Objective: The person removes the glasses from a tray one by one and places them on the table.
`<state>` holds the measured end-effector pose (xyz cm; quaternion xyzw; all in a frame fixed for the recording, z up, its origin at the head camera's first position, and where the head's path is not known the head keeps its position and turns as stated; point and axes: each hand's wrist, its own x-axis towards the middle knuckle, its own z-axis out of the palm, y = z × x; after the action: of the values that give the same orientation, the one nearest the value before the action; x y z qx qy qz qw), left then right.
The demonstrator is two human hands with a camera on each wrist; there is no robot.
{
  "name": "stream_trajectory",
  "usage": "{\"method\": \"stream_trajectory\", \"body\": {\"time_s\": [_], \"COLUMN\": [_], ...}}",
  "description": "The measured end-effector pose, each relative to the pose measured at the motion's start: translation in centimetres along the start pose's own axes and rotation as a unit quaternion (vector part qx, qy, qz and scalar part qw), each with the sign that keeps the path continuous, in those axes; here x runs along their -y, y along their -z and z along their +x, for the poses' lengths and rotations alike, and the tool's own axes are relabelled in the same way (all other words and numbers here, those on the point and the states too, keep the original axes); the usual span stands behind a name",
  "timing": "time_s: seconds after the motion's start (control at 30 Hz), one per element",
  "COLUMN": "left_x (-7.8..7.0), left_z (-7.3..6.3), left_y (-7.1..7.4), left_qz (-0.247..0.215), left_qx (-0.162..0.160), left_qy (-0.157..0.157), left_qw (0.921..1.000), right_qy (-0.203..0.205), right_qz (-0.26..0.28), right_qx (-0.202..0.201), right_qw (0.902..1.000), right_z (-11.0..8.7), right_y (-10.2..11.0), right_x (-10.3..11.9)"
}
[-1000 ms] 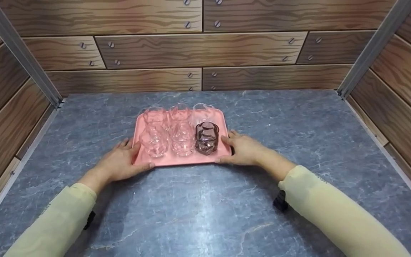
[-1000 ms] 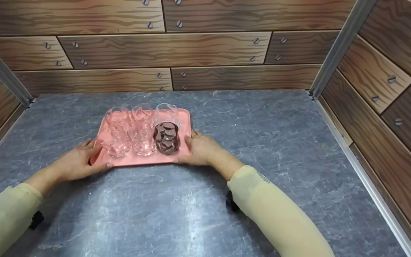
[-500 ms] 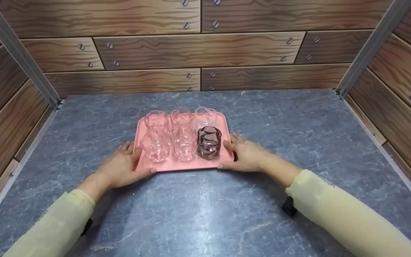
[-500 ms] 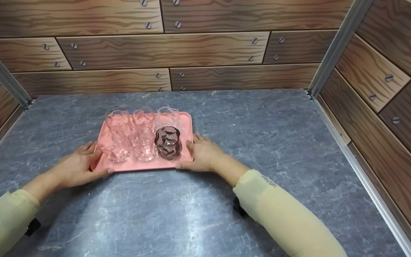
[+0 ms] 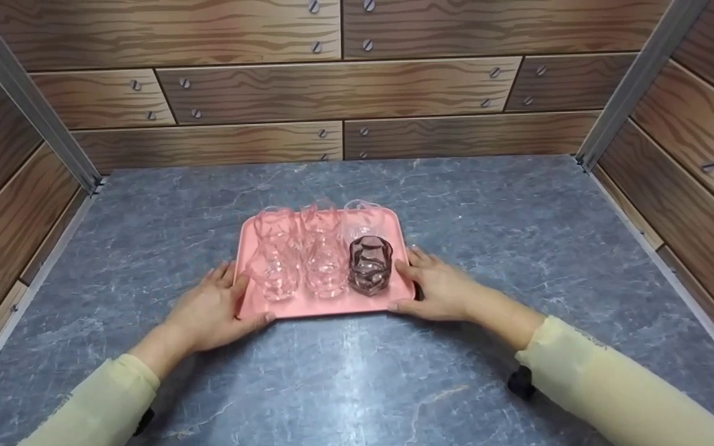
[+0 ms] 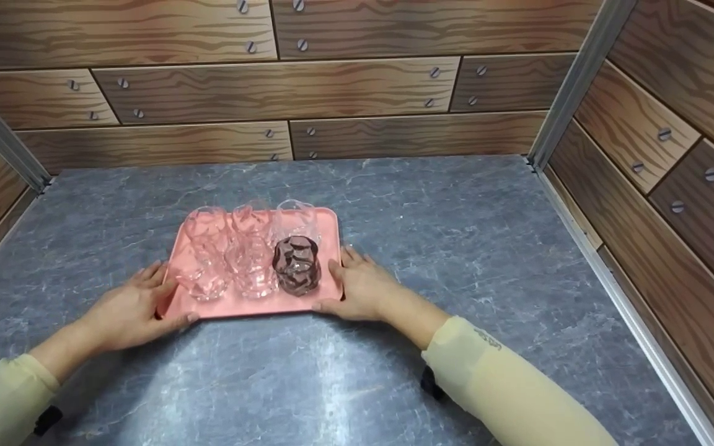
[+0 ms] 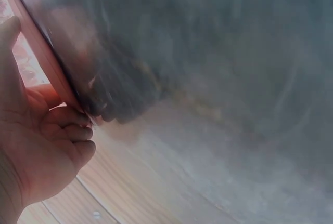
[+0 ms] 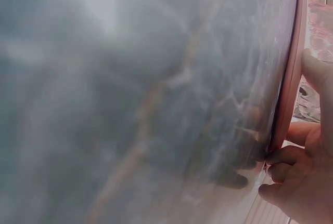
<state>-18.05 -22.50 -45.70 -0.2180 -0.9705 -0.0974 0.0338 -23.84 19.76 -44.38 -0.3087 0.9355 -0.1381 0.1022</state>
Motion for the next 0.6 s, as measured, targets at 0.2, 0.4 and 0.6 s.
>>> {"method": "stream_trajectory", "body": {"time_s": [0.2, 0.4, 0.6], "left_x": [-1.2, -2.1, -2.7], "left_z": [-1.0, -1.9, -2.5], "left_y": [-0.1, -0.3, -0.3], "left_qz": [0.01, 0.021, 0.032], "left_qx": [0.009, 0.006, -0.004], "left_qy": [-0.002, -0.015, -0.035], "left_qw": [0.9999, 0.9997, 0.9989], "right_qy": [0.006, 0.012, 0.009], "right_qz": [0.004, 0.001, -0.006], "right_qx": [0.003, -0.001, 0.002], "right_qw": [1.0, 0.9999, 0.9999], "right_z": [-1.5, -3.0, -4.1], "right_y": [0.0, -0.1, -0.3], "right_x": [0.0, -0.2, -0.2]}}
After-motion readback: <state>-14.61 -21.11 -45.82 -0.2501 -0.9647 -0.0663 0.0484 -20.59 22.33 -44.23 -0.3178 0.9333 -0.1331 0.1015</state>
